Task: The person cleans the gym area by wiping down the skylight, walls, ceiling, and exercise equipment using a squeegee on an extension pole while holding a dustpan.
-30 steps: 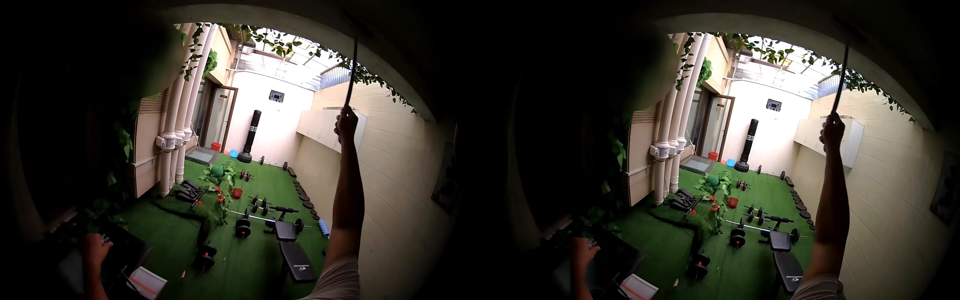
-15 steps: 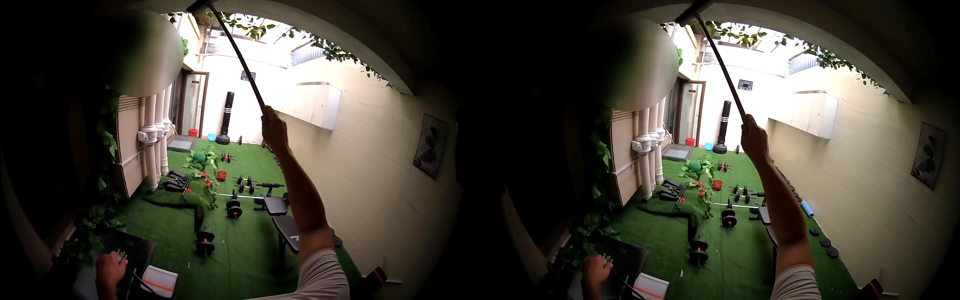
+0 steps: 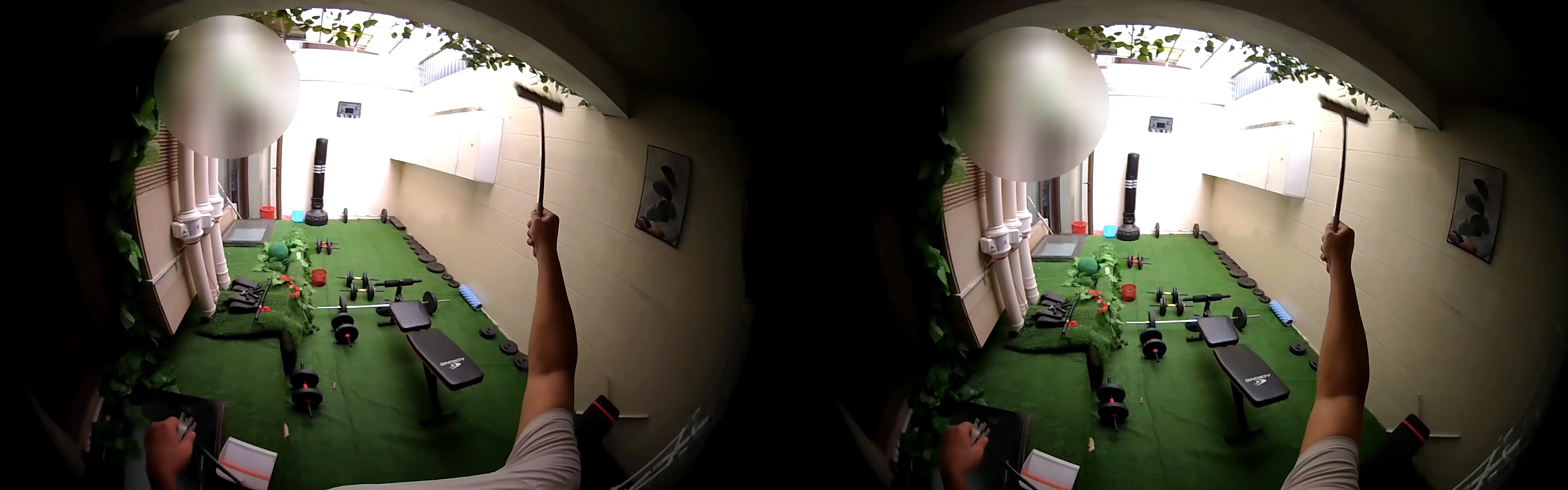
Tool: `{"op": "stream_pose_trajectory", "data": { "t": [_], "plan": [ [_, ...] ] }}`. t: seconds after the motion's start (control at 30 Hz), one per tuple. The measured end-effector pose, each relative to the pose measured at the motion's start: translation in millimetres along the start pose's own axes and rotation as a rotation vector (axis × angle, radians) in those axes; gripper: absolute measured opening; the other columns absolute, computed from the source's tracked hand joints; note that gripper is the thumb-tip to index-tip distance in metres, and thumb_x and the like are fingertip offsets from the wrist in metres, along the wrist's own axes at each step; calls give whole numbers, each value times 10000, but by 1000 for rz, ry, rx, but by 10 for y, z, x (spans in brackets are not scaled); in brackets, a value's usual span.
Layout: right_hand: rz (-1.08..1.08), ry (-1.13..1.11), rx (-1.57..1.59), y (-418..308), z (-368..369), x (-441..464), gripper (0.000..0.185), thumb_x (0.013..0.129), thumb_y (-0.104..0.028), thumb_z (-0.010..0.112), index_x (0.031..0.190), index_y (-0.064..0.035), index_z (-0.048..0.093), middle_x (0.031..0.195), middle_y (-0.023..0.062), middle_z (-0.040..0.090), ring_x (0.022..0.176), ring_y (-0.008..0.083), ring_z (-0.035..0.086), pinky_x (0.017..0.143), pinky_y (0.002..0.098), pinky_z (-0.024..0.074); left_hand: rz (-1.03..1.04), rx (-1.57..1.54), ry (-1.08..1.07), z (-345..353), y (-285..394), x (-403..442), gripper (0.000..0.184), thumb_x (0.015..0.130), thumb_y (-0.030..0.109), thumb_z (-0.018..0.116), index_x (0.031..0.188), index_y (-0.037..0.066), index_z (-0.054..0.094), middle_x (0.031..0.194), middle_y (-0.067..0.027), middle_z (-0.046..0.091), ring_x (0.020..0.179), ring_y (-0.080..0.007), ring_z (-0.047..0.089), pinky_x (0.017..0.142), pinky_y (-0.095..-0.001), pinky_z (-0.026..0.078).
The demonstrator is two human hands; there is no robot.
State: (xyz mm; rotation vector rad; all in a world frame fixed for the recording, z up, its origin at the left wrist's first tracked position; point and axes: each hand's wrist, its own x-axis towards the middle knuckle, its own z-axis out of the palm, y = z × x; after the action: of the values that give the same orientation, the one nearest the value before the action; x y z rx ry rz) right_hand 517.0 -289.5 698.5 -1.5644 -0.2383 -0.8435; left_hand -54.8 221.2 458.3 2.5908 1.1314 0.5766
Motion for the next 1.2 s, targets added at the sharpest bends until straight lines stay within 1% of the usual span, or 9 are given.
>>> {"op": "stream_pose_trajectory", "data": {
  "t": [0.17, 0.37, 0.43, 0.5, 0.73, 0.83, 1.03, 1.13, 1.2],
  "plan": [
    [284, 104, 310, 976, -785, -514, 218, 940, -166, 480, 750, -58, 470, 585, 25, 463, 365, 79, 384, 284, 243, 294, 148, 90, -24, -6, 594, -48, 258, 675, 224, 757, 744, 24, 611, 732, -198, 648, 746, -400, 634, 668, -482, 495],
    [372, 78, 465, 1983, -861, -2821, 189, 958, -219, 547, 863, -62, 501, 561, 7, 474, 355, 93, 419, 279, 262, 311, 367, 165, -165, 194, 1309, 27, 242, 694, 219, 738, 755, 28, 602, 712, -196, 631, 729, -405, 623, 636, -498, 473],
    [756, 30, 600, 2084, -946, -3505, 190, 930, -255, 592, 925, -107, 474, 599, -13, 455, 379, 74, 390, 307, 255, 319, 507, 78, -141, 301, 1523, 33, 226, 727, 189, 712, 764, 8, 582, 648, -200, 581, 637, -402, 584, 572, -470, 434],
    [899, 34, 312, 2273, -1133, -4102, 244, 925, -237, 593, 812, -116, 413, 561, -22, 409, 344, 71, 348, 286, 258, 270, 540, 66, -291, 374, 1678, 26, 226, 742, 179, 703, 763, -2, 569, 617, -189, 546, 583, -378, 539, 544, -444, 410],
    [1172, -54, 143, 1998, -1587, -5509, 233, 914, -235, 598, 803, -94, 449, 560, -8, 433, 337, 60, 345, 274, 245, 285, 621, -217, -512, 1162, 1815, 185, 284, 786, 209, 710, 760, -24, 551, 550, -129, 458, 478, -172, 398, 483, -346, 359],
    [1259, -85, 87, 1771, -1668, -5976, 232, 912, -232, 595, 786, -96, 456, 560, -8, 442, 340, 60, 355, 272, 246, 290, 713, -193, -558, 1617, 1797, 202, 294, 785, 234, 724, 764, -16, 572, 547, -115, 483, 478, -138, 460, 482, -332, 394],
    [1331, -113, 7, 1516, -1792, -6706, 301, 909, -260, 600, 702, -81, 474, 525, 13, 457, 337, 102, 403, 275, 288, 304, 346, -243, -953, 2432, 1779, 58, 307, 762, 304, 735, 752, 19, 620, 590, -100, 585, 590, -214, 627, 548, -399, 494],
    [1235, -157, -284, 1538, -1853, -6829, 326, 901, -293, 602, 683, -56, 558, 522, 50, 530, 350, 142, 461, 309, 320, 347, 803, -319, -654, 3612, 1319, 157, 366, 710, 402, 730, 782, 47, 683, 703, -136, 675, 630, -308, 643, 618, -441, 518],
    [1262, -103, -40, 1537, -2012, -6934, 330, 884, -249, 632, 648, -31, 554, 520, 63, 537, 325, 140, 452, 292, 311, 340, 519, -261, -830, 3530, 1486, -18, 332, 694, 394, 732, 780, 74, 707, 679, -119, 678, 630, -261, 667, 659, -378, 540]
  ]
}}
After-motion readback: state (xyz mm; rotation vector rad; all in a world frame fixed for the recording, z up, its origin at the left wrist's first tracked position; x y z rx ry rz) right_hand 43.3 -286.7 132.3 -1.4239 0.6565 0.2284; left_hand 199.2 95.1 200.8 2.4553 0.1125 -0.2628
